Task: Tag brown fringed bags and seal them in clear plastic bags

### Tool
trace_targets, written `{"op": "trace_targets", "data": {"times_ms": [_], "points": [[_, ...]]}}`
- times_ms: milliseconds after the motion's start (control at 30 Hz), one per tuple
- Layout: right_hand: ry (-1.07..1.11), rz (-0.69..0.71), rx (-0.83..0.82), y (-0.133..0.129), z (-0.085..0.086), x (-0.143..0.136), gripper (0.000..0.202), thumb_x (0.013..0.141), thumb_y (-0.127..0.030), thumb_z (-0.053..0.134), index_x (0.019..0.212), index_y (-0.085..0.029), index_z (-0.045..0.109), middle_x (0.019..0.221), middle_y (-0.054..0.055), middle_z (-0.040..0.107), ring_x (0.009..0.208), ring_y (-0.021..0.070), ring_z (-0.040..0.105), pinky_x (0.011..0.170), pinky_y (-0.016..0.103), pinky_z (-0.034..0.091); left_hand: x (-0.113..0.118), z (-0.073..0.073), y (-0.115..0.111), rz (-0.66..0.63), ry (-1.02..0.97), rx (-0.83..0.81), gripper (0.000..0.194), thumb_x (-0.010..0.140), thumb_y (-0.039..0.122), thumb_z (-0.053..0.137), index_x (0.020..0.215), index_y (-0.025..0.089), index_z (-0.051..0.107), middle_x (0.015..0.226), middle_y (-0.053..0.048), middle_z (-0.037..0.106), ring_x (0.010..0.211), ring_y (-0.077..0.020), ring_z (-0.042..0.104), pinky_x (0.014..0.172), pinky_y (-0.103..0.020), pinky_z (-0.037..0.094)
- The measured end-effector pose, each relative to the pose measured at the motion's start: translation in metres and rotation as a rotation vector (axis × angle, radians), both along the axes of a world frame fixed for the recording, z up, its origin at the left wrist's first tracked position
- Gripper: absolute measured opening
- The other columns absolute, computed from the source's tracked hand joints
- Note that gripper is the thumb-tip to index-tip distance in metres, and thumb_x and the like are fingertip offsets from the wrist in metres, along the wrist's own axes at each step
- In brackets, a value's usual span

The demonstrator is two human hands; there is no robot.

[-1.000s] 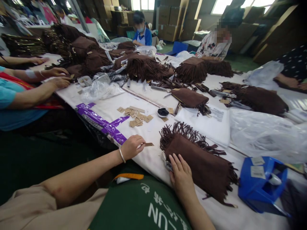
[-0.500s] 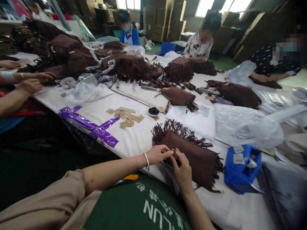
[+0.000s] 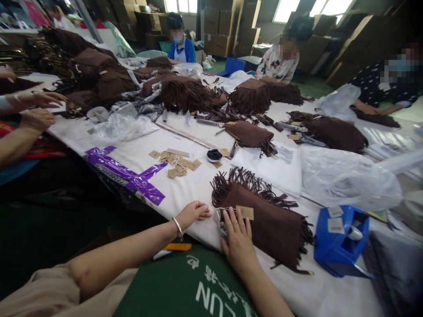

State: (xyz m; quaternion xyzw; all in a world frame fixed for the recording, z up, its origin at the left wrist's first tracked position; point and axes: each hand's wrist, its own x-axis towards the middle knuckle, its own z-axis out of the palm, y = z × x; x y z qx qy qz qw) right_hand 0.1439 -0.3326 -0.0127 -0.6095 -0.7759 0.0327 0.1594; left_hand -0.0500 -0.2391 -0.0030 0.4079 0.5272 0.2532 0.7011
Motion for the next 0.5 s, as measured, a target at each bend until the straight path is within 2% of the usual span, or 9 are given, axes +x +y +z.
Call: {"op": "trace_targets", "data": {"times_ms": [100,167,267,400,500], "points": [[-0.102,-0.032,0.019,-0.004,-0.016,0.006,0.071,0.079,-0.009,0.043,0.145,-0.015,0.021,0.149,0.013,0.029,0.138,0.0322,0.024,0.108,0.057,0.022,-0.003,0.001,-0.005,0.055,-0.107,-0.124,0.045,0.074,0.047,0.070,0.097,0.012,0.053,0.110,-0.018,0.064,0.102,-0.0238,0.064,0.090,-0.035,0.048],[-0.155,-0.018,0.046,-0.002,-0.021,0.016,0.068,0.081,-0.004,0.036,0.146,-0.018,0.021,0.148,0.012,0.031,0.136,0.0303,0.028,0.108,0.056,0.024,-0.003,0.002,-0.005,0.071,-0.184,-0.191,0.051,0.071,0.046,0.074,0.103,0.012,0.054,0.115,-0.019,0.063,0.105,-0.0242,0.062,0.094,-0.036,0.046],[-0.174,-0.005,0.078,0.010,-0.021,0.028,0.062,0.085,-0.005,0.035,0.144,-0.020,0.027,0.145,0.010,0.037,0.133,0.0294,0.035,0.107,0.053,0.027,0.001,0.001,-0.001,0.066,-0.254,-0.246,0.054,0.069,0.044,0.076,0.106,0.010,0.056,0.119,-0.020,0.061,0.109,-0.0251,0.061,0.098,-0.036,0.045],[-0.123,0.038,0.128,0.030,-0.017,0.043,0.054,0.084,-0.005,0.039,0.137,-0.013,0.041,0.135,0.012,0.051,0.124,0.0265,0.046,0.104,0.044,0.037,0.003,-0.003,0.008,0.068,-0.273,-0.309,0.051,0.070,0.043,0.076,0.104,0.008,0.059,0.116,-0.021,0.062,0.106,-0.0275,0.062,0.096,-0.038,0.047],[-0.060,0.040,0.145,0.036,-0.014,0.049,0.054,0.083,-0.004,0.039,0.136,-0.012,0.042,0.131,0.013,0.054,0.120,0.0243,0.050,0.102,0.040,0.042,0.003,-0.004,0.013,0.053,-0.325,-0.397,0.048,0.075,0.046,0.070,0.103,0.008,0.061,0.116,-0.020,0.062,0.104,-0.0269,0.063,0.092,-0.037,0.049]]}}
